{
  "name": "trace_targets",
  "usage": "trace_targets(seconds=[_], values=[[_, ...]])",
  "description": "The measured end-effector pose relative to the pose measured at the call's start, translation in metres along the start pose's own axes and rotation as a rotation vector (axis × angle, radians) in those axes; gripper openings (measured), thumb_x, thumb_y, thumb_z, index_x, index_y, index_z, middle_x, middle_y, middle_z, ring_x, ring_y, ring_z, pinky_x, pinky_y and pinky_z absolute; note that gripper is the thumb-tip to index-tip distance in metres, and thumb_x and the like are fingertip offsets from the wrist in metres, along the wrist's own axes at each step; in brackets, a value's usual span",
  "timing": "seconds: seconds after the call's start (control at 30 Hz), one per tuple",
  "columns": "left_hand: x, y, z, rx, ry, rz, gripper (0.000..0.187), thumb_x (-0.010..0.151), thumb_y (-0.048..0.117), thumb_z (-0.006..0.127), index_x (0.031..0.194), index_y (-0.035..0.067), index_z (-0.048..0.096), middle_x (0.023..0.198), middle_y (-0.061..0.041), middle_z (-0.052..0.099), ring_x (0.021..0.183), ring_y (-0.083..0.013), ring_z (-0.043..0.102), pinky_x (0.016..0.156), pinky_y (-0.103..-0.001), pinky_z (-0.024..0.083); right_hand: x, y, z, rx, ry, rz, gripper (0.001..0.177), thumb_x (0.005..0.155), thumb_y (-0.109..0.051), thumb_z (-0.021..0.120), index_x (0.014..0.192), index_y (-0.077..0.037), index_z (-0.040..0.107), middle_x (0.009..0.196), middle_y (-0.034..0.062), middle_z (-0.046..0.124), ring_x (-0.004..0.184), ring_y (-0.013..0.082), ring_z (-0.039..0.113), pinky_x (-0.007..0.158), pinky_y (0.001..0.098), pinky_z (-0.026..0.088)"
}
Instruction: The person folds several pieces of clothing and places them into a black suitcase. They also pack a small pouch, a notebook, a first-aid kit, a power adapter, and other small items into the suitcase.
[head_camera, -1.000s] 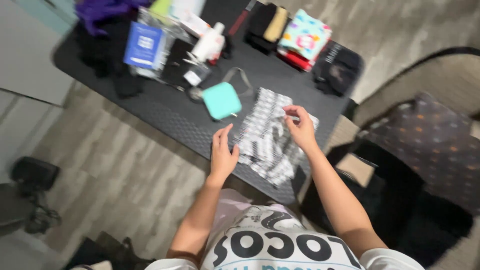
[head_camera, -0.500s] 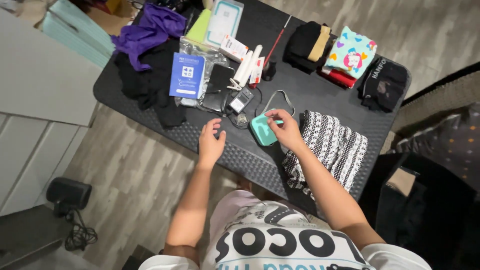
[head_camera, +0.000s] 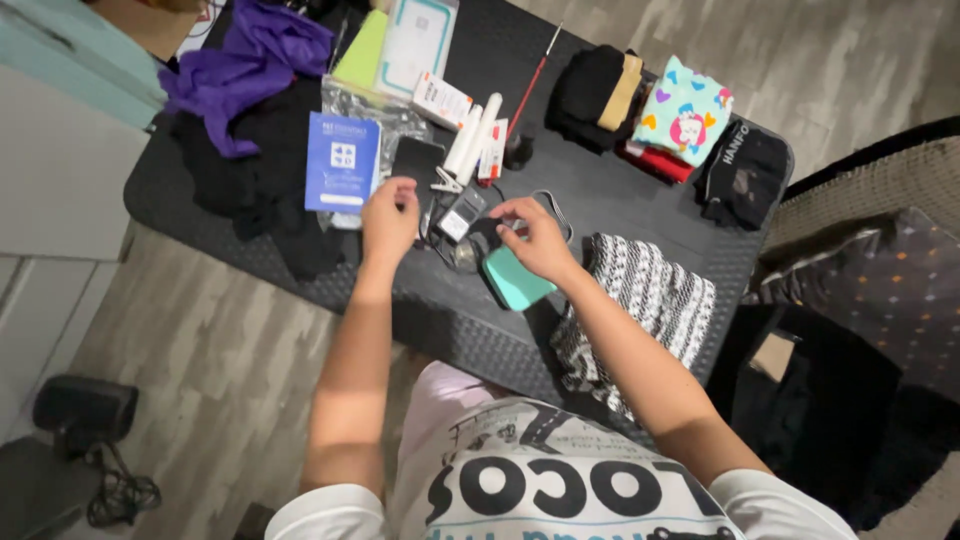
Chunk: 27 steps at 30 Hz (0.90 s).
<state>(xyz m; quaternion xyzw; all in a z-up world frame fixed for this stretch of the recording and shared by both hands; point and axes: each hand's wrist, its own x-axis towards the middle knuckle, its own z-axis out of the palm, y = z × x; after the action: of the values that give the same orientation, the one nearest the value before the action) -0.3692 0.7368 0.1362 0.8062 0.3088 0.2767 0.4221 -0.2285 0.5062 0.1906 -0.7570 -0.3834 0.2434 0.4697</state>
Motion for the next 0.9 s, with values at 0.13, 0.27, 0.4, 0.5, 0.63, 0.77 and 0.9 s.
trace_targets(seconds=[0.13, 0.27, 0.4, 0.5, 0.63, 0.77, 0.9], values=[[0.083, -0.032, 0.006, 0.040, 0.066, 0.166, 0.018, 0.092, -0.003, 0.058, 0.102, 0.005, 0.071, 0.100, -0.015, 0.074, 0.097, -0.0362, 0.070, 0.086, -0.043, 0.055, 0.043, 0.003, 0.021, 0.000, 0.016, 0.006, 0.022, 0.091, -0.007, 0.070, 0.113, -0.010, 0.070, 0.118, 0.0071, 0.061, 0.106, 0.0198, 0.065, 0.084, 0.0321, 0.059], [0.181, -0.075, 0.024, 0.084, -0.053, 0.165, 0.023, 0.087, -0.002, 0.059, 0.102, 0.007, 0.074, 0.107, -0.018, 0.072, 0.101, -0.0381, 0.069, 0.091, -0.044, 0.054, 0.109, 0.016, 0.061, -0.004, 0.094, 0.137, 0.025, 0.090, -0.007, 0.069, 0.114, -0.013, 0.071, 0.120, 0.0073, 0.058, 0.092, 0.0245, 0.063, 0.082, 0.0346, 0.056], [0.259, -0.100, 0.054, 0.228, -0.174, 0.084, 0.044, 0.078, 0.009, 0.073, 0.121, 0.002, 0.063, 0.120, -0.024, 0.065, 0.113, -0.0416, 0.062, 0.099, -0.045, 0.050, 0.166, 0.018, 0.091, -0.056, 0.304, 0.091, 0.039, 0.083, -0.004, 0.073, 0.120, -0.012, 0.065, 0.125, 0.0117, 0.054, 0.120, 0.0302, 0.057, 0.096, 0.0400, 0.052], [0.287, -0.114, 0.067, 0.347, -0.231, -0.134, 0.089, 0.070, 0.024, 0.088, 0.141, -0.006, 0.044, 0.129, -0.030, 0.057, 0.119, -0.0446, 0.054, 0.100, -0.047, 0.045, 0.200, 0.016, 0.103, -0.169, 0.381, 0.061, 0.057, 0.078, -0.002, 0.076, 0.131, -0.012, 0.057, 0.135, 0.0157, 0.050, 0.130, 0.0382, 0.048, 0.112, 0.0457, 0.043], [0.300, -0.125, 0.078, 0.381, -0.371, -0.265, 0.099, 0.063, 0.037, 0.096, 0.137, -0.005, 0.045, 0.135, -0.027, 0.057, 0.124, -0.0417, 0.054, 0.102, -0.045, 0.045, 0.225, 0.012, 0.104, -0.303, 0.308, 0.172, 0.080, 0.071, -0.001, 0.079, 0.144, -0.014, 0.046, 0.152, 0.0199, 0.040, 0.134, 0.0459, 0.038, 0.112, 0.0497, 0.037], [0.308, -0.128, 0.082, 0.302, -0.570, -0.252, 0.078, 0.070, 0.040, 0.092, 0.130, 0.000, 0.061, 0.121, -0.021, 0.072, 0.114, -0.0363, 0.069, 0.099, -0.044, 0.054, 0.236, 0.018, 0.107, -0.352, 0.225, 0.256, 0.087, 0.072, 0.000, 0.079, 0.149, -0.015, 0.042, 0.157, 0.0184, 0.037, 0.135, 0.0464, 0.037, 0.115, 0.0504, 0.035], [0.309, -0.093, 0.078, 0.172, -0.470, -0.024, 0.062, 0.077, 0.025, 0.085, 0.129, 0.006, 0.056, 0.109, -0.022, 0.073, 0.102, -0.0401, 0.071, 0.088, -0.047, 0.055, 0.232, 0.028, 0.111, -0.344, 0.238, 0.265, 0.077, 0.076, 0.000, 0.076, 0.146, -0.014, 0.047, 0.154, 0.0157, 0.043, 0.134, 0.0438, 0.041, 0.115, 0.0479, 0.037]])
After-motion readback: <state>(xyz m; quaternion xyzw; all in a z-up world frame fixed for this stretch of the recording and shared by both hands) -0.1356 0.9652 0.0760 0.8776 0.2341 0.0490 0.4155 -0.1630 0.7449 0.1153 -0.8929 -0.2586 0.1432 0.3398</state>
